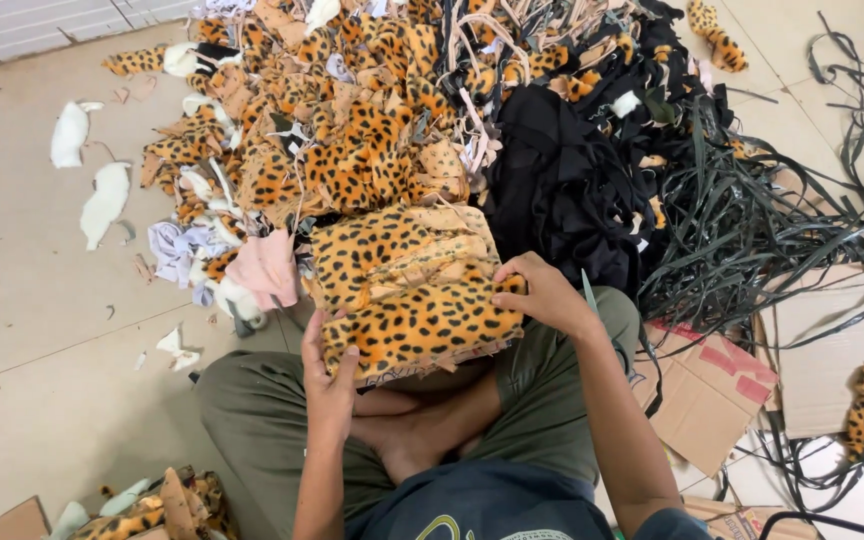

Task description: The person assembles textile products by layering leopard-print fabric pieces over a cardboard template, cutting black elastic strips with shears, and attaching the strips to the fabric pieces.

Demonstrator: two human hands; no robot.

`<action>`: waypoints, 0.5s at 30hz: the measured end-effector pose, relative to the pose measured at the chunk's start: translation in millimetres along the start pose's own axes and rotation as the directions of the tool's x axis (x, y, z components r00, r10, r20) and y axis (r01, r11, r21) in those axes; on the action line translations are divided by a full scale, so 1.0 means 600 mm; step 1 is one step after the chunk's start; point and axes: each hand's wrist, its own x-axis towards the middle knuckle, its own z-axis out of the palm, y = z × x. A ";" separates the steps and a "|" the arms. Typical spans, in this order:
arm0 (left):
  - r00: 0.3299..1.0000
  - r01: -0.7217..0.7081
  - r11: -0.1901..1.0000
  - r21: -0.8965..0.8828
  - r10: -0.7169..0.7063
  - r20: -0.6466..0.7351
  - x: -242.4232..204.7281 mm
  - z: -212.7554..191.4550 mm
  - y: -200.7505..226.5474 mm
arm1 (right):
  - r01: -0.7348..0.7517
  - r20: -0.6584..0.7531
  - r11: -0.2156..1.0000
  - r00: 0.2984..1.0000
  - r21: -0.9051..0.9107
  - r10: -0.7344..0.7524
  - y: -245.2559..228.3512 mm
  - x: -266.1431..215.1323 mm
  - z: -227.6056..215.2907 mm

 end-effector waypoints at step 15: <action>0.962 -0.080 0.831 0.550 0.210 -0.177 0.002 0.003 -0.043 | -0.044 0.174 0.996 0.983 -0.078 0.057 0.017 -0.005 -0.042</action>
